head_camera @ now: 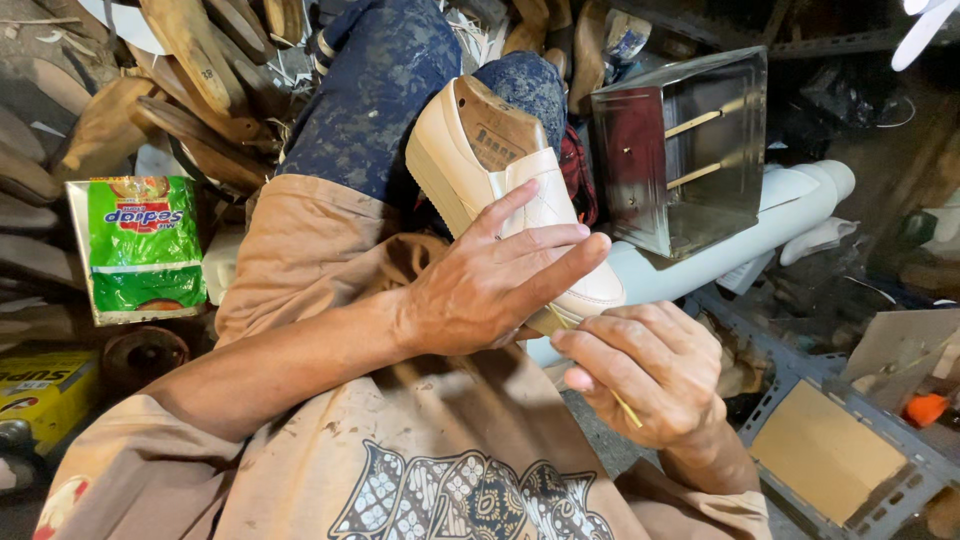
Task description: The person uses a thin stick to apply a substance along the seam of a beige slip-on shoe. They then separate the shoe's sole from the upper, place the sole on a nearby surface, and reattach it to the shoe.
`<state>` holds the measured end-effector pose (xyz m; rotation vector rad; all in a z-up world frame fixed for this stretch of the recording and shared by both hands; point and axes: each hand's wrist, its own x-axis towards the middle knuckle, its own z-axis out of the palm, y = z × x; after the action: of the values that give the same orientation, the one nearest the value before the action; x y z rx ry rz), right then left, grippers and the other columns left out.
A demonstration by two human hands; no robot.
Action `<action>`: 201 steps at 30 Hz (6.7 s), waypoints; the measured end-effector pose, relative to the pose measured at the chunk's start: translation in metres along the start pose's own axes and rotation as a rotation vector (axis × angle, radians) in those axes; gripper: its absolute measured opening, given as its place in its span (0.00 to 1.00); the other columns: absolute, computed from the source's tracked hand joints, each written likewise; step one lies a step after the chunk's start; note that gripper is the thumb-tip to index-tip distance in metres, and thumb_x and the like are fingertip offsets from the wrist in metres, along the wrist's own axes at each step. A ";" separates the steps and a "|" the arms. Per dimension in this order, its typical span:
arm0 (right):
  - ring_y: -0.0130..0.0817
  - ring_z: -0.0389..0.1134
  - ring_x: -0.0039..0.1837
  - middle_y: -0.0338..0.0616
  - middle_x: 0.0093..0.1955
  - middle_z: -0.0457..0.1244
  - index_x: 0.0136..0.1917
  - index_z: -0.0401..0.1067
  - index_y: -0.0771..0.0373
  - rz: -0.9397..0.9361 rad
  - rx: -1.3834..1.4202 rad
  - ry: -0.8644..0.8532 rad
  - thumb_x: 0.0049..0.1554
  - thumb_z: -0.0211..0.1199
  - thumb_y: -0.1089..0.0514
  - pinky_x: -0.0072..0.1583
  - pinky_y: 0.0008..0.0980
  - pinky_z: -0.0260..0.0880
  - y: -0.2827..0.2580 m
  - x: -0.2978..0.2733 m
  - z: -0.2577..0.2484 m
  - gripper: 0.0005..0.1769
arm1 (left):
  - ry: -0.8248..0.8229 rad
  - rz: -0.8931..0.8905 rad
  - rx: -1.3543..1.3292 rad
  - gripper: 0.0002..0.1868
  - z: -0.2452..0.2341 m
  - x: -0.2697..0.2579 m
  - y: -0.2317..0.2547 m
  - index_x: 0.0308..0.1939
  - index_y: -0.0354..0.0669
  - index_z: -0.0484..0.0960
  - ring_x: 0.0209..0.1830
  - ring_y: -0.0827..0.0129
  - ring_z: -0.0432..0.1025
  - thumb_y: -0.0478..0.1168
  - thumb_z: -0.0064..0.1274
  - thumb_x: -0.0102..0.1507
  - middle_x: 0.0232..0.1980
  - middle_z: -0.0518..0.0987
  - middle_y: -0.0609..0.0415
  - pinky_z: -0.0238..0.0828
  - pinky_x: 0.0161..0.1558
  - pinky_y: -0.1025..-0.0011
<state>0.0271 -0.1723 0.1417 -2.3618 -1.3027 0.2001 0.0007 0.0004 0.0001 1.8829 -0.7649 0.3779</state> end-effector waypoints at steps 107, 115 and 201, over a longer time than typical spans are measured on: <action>0.34 0.67 0.32 0.42 0.34 0.65 0.47 0.73 0.65 0.064 0.636 0.614 0.70 0.43 0.52 0.38 0.30 0.65 -0.006 0.029 0.098 0.21 | -0.051 -0.367 0.157 0.61 -0.137 -0.053 0.035 0.81 0.46 0.29 0.62 0.48 0.80 0.56 0.61 0.63 0.63 0.78 0.44 0.46 0.80 0.34; 0.37 0.68 0.33 0.44 0.33 0.65 0.46 0.73 0.66 0.157 0.703 0.616 0.69 0.43 0.53 0.39 0.35 0.66 0.002 0.032 0.120 0.21 | -0.006 -0.489 0.120 0.69 -0.144 -0.072 0.036 0.80 0.43 0.29 0.62 0.45 0.78 0.53 0.69 0.55 0.60 0.79 0.39 0.44 0.82 0.33; 0.47 0.74 0.50 0.51 0.51 0.71 0.56 0.77 0.65 0.303 0.490 0.611 0.42 0.82 0.55 0.53 0.40 0.73 0.061 0.002 0.128 0.30 | 0.734 -0.528 -1.301 0.46 -0.080 -0.011 0.011 0.83 0.45 0.41 0.78 0.51 0.56 0.64 0.32 0.68 0.84 0.47 0.42 0.58 0.73 0.51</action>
<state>0.0334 -0.1598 0.0005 -1.9516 -0.5313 -0.1026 -0.0085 0.0733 0.0352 0.5554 0.0800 0.1241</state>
